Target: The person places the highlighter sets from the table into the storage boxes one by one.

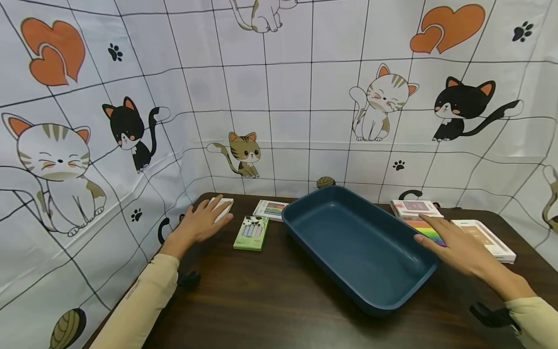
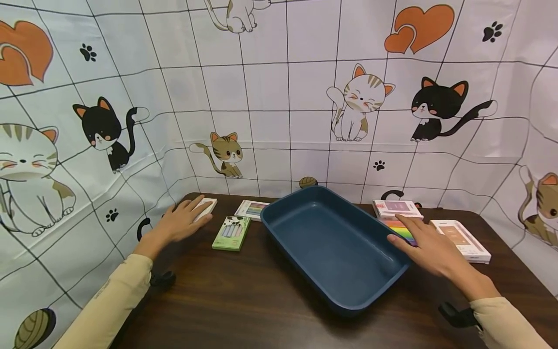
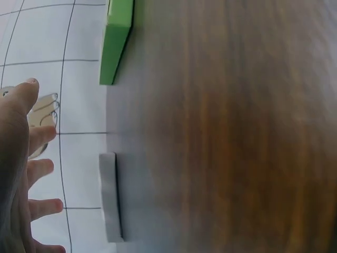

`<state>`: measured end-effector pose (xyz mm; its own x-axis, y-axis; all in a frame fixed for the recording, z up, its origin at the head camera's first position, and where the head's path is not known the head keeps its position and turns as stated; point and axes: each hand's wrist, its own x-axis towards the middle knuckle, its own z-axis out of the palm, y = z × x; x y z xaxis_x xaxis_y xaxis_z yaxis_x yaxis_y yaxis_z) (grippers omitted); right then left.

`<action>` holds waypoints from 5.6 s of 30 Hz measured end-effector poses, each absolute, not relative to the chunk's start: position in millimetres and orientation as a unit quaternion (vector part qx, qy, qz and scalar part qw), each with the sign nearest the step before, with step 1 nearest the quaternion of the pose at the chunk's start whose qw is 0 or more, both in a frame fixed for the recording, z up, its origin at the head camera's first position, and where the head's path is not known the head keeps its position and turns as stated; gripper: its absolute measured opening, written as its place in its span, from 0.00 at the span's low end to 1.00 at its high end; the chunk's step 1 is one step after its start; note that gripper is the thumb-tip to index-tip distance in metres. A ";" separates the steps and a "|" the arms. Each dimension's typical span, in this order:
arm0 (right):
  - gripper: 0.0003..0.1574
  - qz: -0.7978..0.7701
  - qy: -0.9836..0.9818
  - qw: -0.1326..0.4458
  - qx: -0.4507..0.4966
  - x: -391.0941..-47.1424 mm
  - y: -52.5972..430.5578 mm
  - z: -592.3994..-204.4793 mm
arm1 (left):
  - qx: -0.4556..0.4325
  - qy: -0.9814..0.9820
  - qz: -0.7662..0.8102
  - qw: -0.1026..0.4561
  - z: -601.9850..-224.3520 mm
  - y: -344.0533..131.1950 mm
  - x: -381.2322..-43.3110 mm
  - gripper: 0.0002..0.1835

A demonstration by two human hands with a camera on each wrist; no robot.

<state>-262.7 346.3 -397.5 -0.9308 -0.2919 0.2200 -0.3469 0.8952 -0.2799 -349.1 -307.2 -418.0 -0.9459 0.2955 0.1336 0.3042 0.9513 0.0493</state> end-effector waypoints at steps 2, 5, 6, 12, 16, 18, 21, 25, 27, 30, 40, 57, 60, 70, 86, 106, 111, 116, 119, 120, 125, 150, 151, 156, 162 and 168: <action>0.50 0.175 -0.968 0.081 0.163 -262.6 348.2 -399.0 | -0.153 -0.986 -0.039 0.057 -418.7 -309.0 -348.7 0.40; 0.49 0.216 -0.958 0.066 0.176 -262.5 349.4 -401.6 | -0.151 -0.987 -0.039 0.042 -420.3 -312.7 -347.7 0.41; 0.47 0.235 -0.953 0.059 0.183 -262.1 349.5 -402.4 | -0.149 -0.987 -0.037 0.037 -420.9 -313.8 -347.5 0.42; 0.44 0.304 -0.929 0.023 0.210 -259.6 349.2 -404.5 | -0.141 -0.988 -0.045 0.039 -421.5 -318.3 -348.2 0.42; 0.45 0.311 -0.928 0.017 0.203 -258.8 349.3 -404.8 | -0.137 -0.988 -0.053 0.039 -420.5 -319.8 -347.7 0.42; 0.45 0.319 -0.926 0.011 0.200 -258.5 349.7 -405.0 | -0.138 -0.988 -0.056 0.036 -420.4 -320.6 -347.0 0.43; 0.45 0.338 -0.920 0.004 0.199 -257.1 351.8 -406.0 | -0.138 -0.988 -0.061 0.035 -420.2 -320.7 -346.1 0.43; 0.45 0.349 -0.914 -0.002 0.205 -256.0 354.9 -408.6 | -0.135 -0.988 -0.071 0.033 -422.3 -322.0 -345.7 0.41; 0.46 0.350 -0.913 -0.003 0.210 -255.1 357.3 -409.5 | -0.132 -0.988 -0.079 0.026 -423.6 -322.5 -346.1 0.41; 0.46 0.351 -0.912 -0.003 0.214 -253.6 360.4 -409.8 | -0.124 -0.988 -0.093 0.010 -424.9 -323.1 -346.3 0.43; 0.51 0.355 -0.912 -0.011 0.202 -248.3 366.1 -410.9 | -0.139 -0.983 -0.119 0.002 -422.5 -326.3 -346.3 0.44; 0.49 0.448 -0.869 -0.060 0.202 -245.1 374.5 -420.9 | -0.144 -0.983 -0.112 0.027 -426.8 -339.5 -351.3 0.44; 0.48 0.479 -0.855 -0.075 0.186 -244.1 375.1 -420.5 | -0.144 -0.981 -0.123 0.027 -425.7 -342.7 -351.4 0.43; 0.47 0.527 -0.823 -0.091 0.193 -239.5 373.8 -420.8 | -0.138 -0.971 -0.185 0.069 -424.4 -348.4 -355.6 0.33; 0.49 0.552 -0.808 -0.118 0.169 -239.8 372.3 -421.1 | -0.084 -0.971 -0.209 0.084 -424.0 -353.6 -362.0 0.28; 0.51 0.576 -0.790 -0.122 0.172 -240.3 371.0 -423.6 | -0.024 -0.962 -0.250 0.110 -426.7 -353.2 -371.6 0.27; 0.51 0.580 -0.786 -0.127 0.170 -239.2 372.3 -424.6 | -0.005 -0.962 -0.251 0.102 -426.4 -347.9 -374.4 0.27; 0.51 0.584 -0.784 -0.129 0.164 -239.0 371.7 -425.2 | 0.014 -0.962 -0.261 0.079 -424.4 -340.9 -374.6 0.31; 0.52 0.586 -0.781 -0.132 0.168 -238.3 370.5 -425.4 | 0.021 -0.961 -0.266 0.067 -424.1 -337.4 -374.3 0.35; 0.52 0.588 -0.780 -0.134 0.169 -238.1 370.2 -425.5 | 0.022 -0.961 -0.269 0.065 -424.4 -336.5 -374.3 0.37; 0.51 0.592 -0.773 -0.140 0.181 -238.6 371.1 -426.4 | 0.019 -0.963 -0.263 0.054 -428.6 -335.0 -378.5 0.43; 0.51 0.591 -0.775 -0.138 0.177 -238.2 370.7 -424.6 | 0.032 -0.966 -0.252 0.053 -418.1 -316.5 -381.3 0.39; 0.51 0.591 -0.775 -0.138 0.179 -238.2 371.2 -424.6 | 0.033 -0.967 -0.249 0.049 -418.0 -316.8 -381.3 0.39; 0.52 0.594 -0.773 -0.143 0.171 -238.7 372.2 -424.9 | 0.042 -0.968 -0.245 0.029 -415.1 -318.2 -379.2 0.39; 0.52 0.597 -0.770 -0.150 0.167 -238.5 372.0 -426.6 | 0.036 -0.969 -0.241 0.032 -414.7 -320.7 -377.8 0.37; 0.52 0.601 -0.766 -0.150 0.173 -238.8 371.8 -426.6 | 0.022 -0.964 -0.264 0.037 -418.9 -325.1 -378.2 0.37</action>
